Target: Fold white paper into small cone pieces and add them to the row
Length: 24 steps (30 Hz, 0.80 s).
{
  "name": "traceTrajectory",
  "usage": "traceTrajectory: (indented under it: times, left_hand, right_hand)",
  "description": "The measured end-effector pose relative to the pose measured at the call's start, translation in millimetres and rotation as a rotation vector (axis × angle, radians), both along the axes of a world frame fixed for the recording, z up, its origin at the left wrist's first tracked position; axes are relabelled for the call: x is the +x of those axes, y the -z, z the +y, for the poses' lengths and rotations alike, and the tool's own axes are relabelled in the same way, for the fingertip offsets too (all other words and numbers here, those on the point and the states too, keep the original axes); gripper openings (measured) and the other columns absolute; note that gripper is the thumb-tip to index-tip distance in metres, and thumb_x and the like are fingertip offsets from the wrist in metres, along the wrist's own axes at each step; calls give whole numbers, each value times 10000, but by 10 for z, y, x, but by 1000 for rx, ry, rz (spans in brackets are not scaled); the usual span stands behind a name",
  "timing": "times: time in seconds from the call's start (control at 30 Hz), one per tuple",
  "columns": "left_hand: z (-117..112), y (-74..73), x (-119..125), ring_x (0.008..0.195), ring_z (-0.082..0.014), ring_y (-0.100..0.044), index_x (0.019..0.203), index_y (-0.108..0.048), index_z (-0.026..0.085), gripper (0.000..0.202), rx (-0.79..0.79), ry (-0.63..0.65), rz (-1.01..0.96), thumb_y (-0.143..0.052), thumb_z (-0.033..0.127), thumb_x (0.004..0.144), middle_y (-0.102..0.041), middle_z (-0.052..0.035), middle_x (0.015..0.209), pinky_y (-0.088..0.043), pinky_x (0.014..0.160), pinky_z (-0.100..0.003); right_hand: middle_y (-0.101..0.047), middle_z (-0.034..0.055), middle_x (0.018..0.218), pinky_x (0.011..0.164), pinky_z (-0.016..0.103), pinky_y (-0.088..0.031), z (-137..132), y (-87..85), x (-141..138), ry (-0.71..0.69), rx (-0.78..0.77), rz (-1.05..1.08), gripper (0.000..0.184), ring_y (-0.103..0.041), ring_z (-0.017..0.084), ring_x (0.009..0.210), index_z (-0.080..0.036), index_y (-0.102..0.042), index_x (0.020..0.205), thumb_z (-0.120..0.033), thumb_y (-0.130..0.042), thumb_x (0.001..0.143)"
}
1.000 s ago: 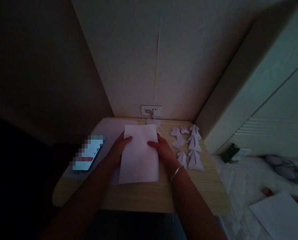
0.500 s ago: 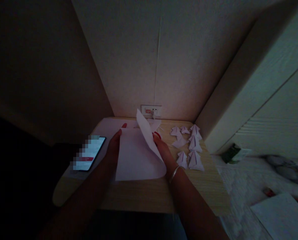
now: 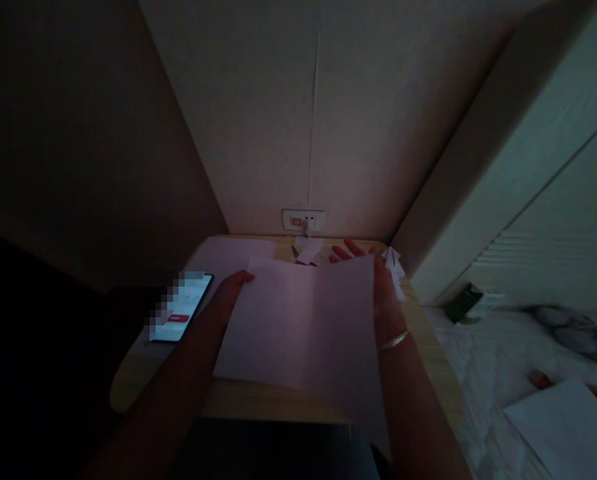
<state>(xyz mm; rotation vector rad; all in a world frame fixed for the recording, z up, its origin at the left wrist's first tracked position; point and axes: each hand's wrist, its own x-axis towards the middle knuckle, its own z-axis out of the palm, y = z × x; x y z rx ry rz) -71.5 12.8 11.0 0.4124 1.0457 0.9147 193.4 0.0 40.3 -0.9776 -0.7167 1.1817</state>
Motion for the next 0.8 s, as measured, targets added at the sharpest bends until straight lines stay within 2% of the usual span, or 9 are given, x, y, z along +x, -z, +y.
traceTrajectory:
  times: [0.1,0.23,0.33,0.4,0.47,0.53,0.6,0.7,0.8]
  left_hand:
    - [-47,41,-3,469,-213,-577,895,-643,133,332,-28,162,-20,-544,282,615,-636,-54,566,-439,470,-332]
    - [-129,72,41,494,-181,-580,844,-644,124,261,123,351,-12,-590,213,606,-647,-50,621,-432,500,-298]
    - [-185,78,87,529,-181,-592,781,-648,129,178,194,424,44,-618,172,611,-659,-55,653,-426,506,-285]
    - [-213,85,109,561,-186,-601,745,-654,131,126,229,475,66,-626,173,629,-667,-66,667,-427,516,-279]
    - [-230,95,117,587,-190,-610,758,-668,130,125,254,530,65,-633,191,655,-679,-80,697,-432,531,-278]
    - [-228,104,107,595,-190,-615,806,-681,131,162,270,557,49,-646,229,682,-691,-88,728,-437,545,-280]
    - [-198,102,80,628,-192,-628,880,-683,134,220,313,538,18,-651,257,701,-702,-92,786,-446,573,-282]
    - [-117,79,24,769,-212,-648,1006,-660,135,320,376,428,-82,-634,270,717,-697,-108,947,-468,654,-289]
    - [-48,57,-3,838,-196,-643,1056,-640,138,350,381,203,-181,-581,302,752,-682,-107,1014,-479,698,-277]
  right_hand:
    - [-630,82,1149,803,426,-499,30,-256,289,-262,-88,-27,417,-592,255,1056,-233,-623,1064,-532,-561,781]
    - [-661,79,1104,803,314,-494,13,-441,439,-479,-119,-436,354,-598,224,1036,-195,-669,1017,-276,-728,678]
    - [-700,52,993,710,263,-510,-70,-342,249,-639,-120,-675,385,-631,213,935,-204,-707,929,-177,-783,553]
    - [-706,32,941,638,270,-516,-154,-205,54,-766,-99,-688,438,-649,206,840,-224,-686,1005,-213,-762,574]
    - [-709,7,808,547,242,-491,-242,-74,-110,-819,-109,-666,363,-647,171,675,-217,-694,965,-275,-737,609]
    - [-671,-4,632,429,204,-416,-314,8,-187,-800,-154,-705,184,-587,132,504,-177,-700,752,-318,-714,634]
    - [-620,-20,541,377,186,-347,-357,37,-161,-649,-200,-737,186,-521,102,425,-169,-657,650,-346,-709,635]
    - [-633,-16,586,384,197,-352,-382,31,7,-408,-276,-677,236,-519,104,432,-175,-626,707,-395,-691,653]
    - [-620,-18,571,378,212,-340,-409,52,167,-208,-290,-629,271,-498,108,416,-179,-601,722,-427,-684,654]
